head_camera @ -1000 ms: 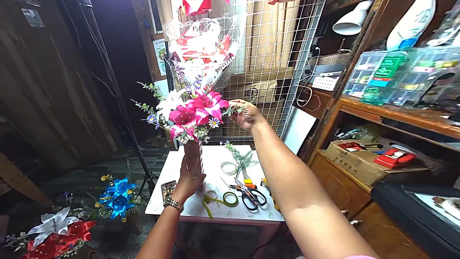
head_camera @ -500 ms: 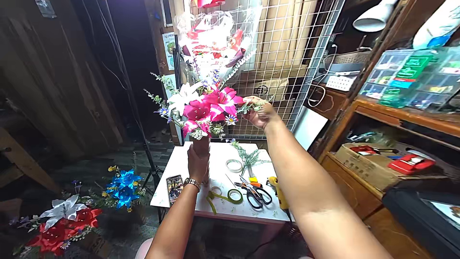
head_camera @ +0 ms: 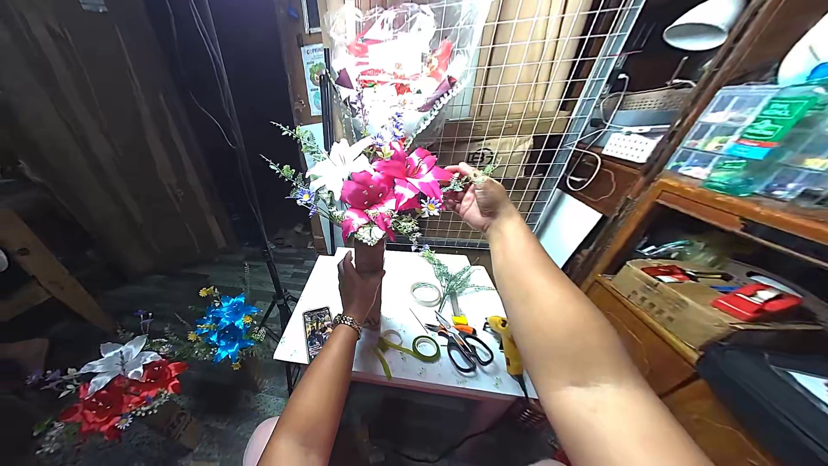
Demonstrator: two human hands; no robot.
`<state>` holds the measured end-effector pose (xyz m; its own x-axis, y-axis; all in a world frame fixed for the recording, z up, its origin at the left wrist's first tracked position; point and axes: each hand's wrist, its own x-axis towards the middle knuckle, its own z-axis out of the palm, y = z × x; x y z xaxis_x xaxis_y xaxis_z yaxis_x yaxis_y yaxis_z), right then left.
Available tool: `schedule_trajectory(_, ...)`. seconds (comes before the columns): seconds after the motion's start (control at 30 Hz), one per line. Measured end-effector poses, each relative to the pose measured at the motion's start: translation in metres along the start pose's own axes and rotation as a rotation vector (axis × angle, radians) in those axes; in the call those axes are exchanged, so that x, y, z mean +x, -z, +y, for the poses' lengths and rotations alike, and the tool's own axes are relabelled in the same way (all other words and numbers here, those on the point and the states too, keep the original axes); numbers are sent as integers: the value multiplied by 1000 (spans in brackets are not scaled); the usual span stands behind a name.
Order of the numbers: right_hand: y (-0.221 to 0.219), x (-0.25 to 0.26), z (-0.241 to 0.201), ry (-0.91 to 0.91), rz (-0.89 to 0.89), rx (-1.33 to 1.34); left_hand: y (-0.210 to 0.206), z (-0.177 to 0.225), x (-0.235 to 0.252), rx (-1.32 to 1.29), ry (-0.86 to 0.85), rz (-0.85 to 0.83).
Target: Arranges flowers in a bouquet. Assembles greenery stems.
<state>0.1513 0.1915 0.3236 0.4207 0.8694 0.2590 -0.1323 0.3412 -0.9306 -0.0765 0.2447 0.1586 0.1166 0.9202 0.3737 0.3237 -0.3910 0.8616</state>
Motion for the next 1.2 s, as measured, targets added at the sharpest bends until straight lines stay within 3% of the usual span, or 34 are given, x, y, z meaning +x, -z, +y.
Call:
schedule_trajectory(0.17, 16, -20, 8, -4, 145, -49, 18, -11, 27, -242, -82, -187)
schedule_trajectory(0.33, 59, -70, 43, -8, 135, -35, 33, -16, 53, -368, -33, -475)
schedule_trajectory(0.73, 101, -204, 159, -299, 241, 71, 43, 36, 38, -232, 4, -446)
schedule_trajectory(1.0, 123, -266, 206, -515, 97, 65, 40, 28, 39, -314, -63, -420)
schedule_trajectory(1.2, 138, -279, 227, -629, 39, 97, 49, 14, 36, -245, -113, -360)
